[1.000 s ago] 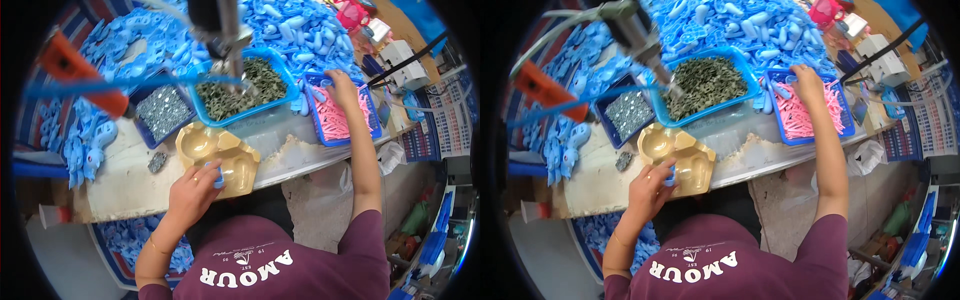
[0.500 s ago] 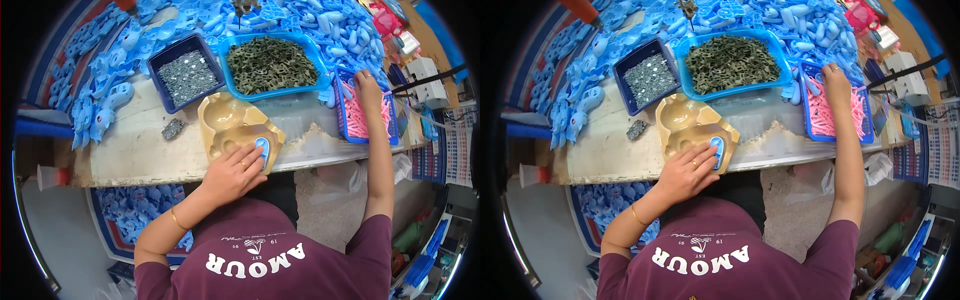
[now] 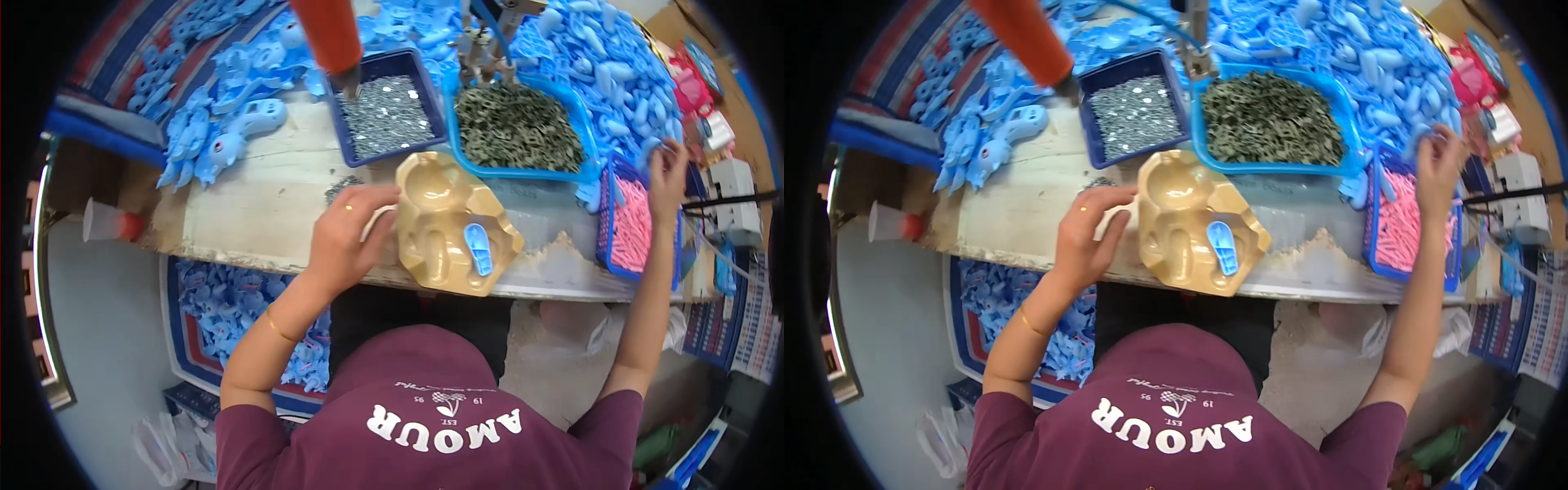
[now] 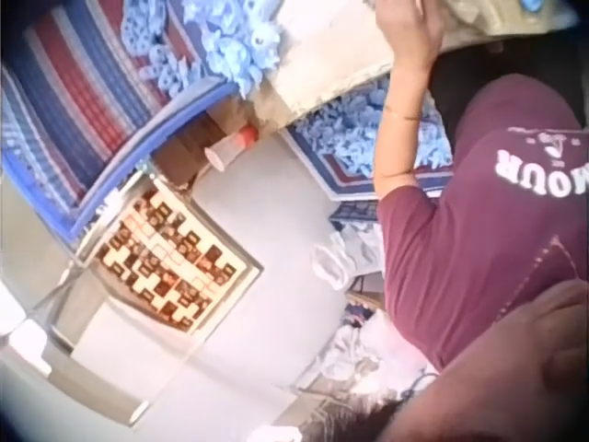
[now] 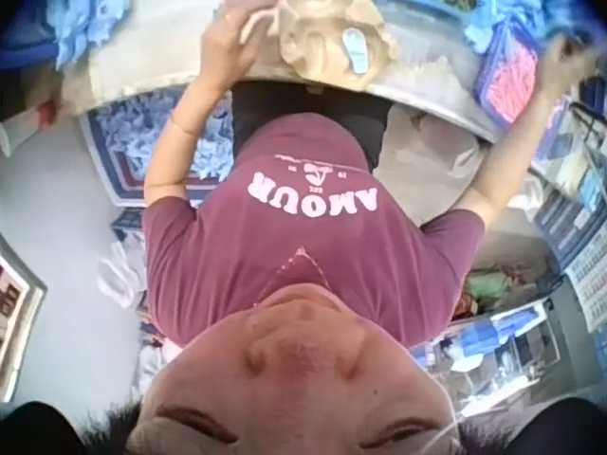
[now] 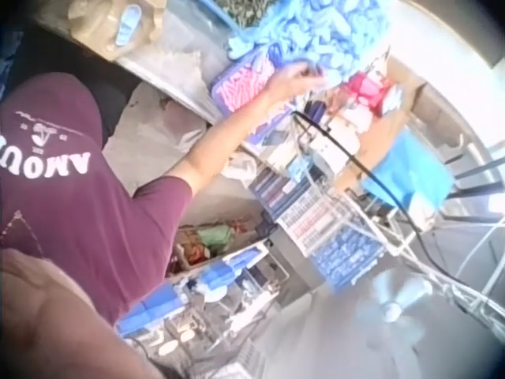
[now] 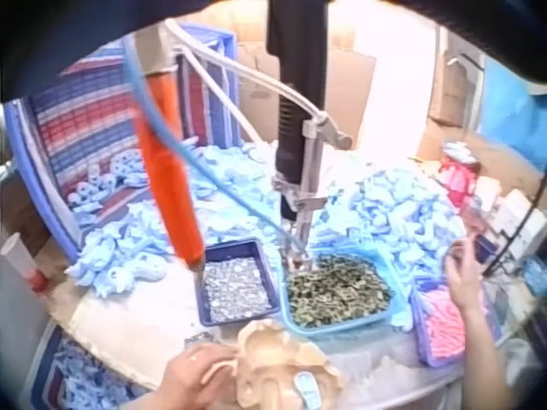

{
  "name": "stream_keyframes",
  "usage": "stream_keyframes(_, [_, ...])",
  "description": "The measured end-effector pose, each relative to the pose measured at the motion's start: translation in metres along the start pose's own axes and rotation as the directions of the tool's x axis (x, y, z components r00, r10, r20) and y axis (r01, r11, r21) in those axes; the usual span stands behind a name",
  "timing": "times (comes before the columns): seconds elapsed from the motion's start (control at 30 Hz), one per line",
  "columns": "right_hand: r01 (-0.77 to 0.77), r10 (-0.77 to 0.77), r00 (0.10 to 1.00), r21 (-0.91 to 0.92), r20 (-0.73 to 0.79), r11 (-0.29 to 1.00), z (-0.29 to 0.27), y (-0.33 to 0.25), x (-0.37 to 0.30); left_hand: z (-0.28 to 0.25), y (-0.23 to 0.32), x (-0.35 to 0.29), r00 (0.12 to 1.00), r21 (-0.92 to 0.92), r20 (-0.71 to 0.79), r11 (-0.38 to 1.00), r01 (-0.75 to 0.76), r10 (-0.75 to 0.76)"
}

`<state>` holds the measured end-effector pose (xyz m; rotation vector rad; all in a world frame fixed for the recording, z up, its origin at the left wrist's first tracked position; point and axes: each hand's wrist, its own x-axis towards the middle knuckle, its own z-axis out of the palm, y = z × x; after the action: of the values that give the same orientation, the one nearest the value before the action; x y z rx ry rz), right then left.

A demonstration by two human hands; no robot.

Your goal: Assembling blue plastic toys on a workbench using components and a hand-operated press.

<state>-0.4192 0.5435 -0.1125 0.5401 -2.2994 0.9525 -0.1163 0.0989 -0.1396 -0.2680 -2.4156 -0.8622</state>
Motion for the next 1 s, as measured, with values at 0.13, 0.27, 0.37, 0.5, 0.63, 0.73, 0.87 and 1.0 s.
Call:
stream_keyframes(0.13, [-0.157,0.121,0.775,0.004,0.62,0.988,0.013,-0.077,-0.029,0.011,0.013,-0.002,0.988,-0.039,0.139,0.998,-0.057,0.062])
stream_keyframes(0.27, [-0.163,0.177,0.483,-0.11,0.857,0.981,0.031,-0.126,-0.082,0.039,0.05,-0.004,0.916,-0.11,0.331,0.973,-0.202,0.228])
stream_keyframes(0.37, [-0.103,0.156,0.482,-0.121,0.862,0.987,0.033,-0.134,-0.093,0.056,0.062,-0.005,0.902,0.001,0.375,0.973,-0.229,0.212])
stream_keyframes(0.5, [-0.171,0.257,0.624,-0.192,0.738,0.966,0.005,-0.129,-0.055,0.062,0.063,-0.005,0.903,0.085,0.4,0.974,-0.209,0.158])
stream_keyframes(0.63, [-0.106,0.22,0.88,-0.278,0.422,0.955,0.012,-0.076,-0.004,0.06,0.062,-0.005,0.897,0.088,0.426,0.981,-0.17,0.118])
stream_keyframes(0.73, [-0.037,0.119,0.955,-0.288,0.273,0.957,0.039,-0.021,0.027,0.051,0.062,0.004,0.907,0.066,0.392,0.978,-0.198,0.157])
stream_keyframes(0.87, [0.008,0.106,0.948,-0.356,0.3,0.934,0.085,0.007,0.051,0.036,0.052,0.006,0.908,0.114,0.389,0.97,-0.214,0.155])
stream_keyframes(1.0, [0.04,0.168,0.922,-0.515,0.349,0.856,0.11,0.0,0.045,0.027,0.045,-0.004,0.906,0.091,0.405,0.981,-0.173,0.122])
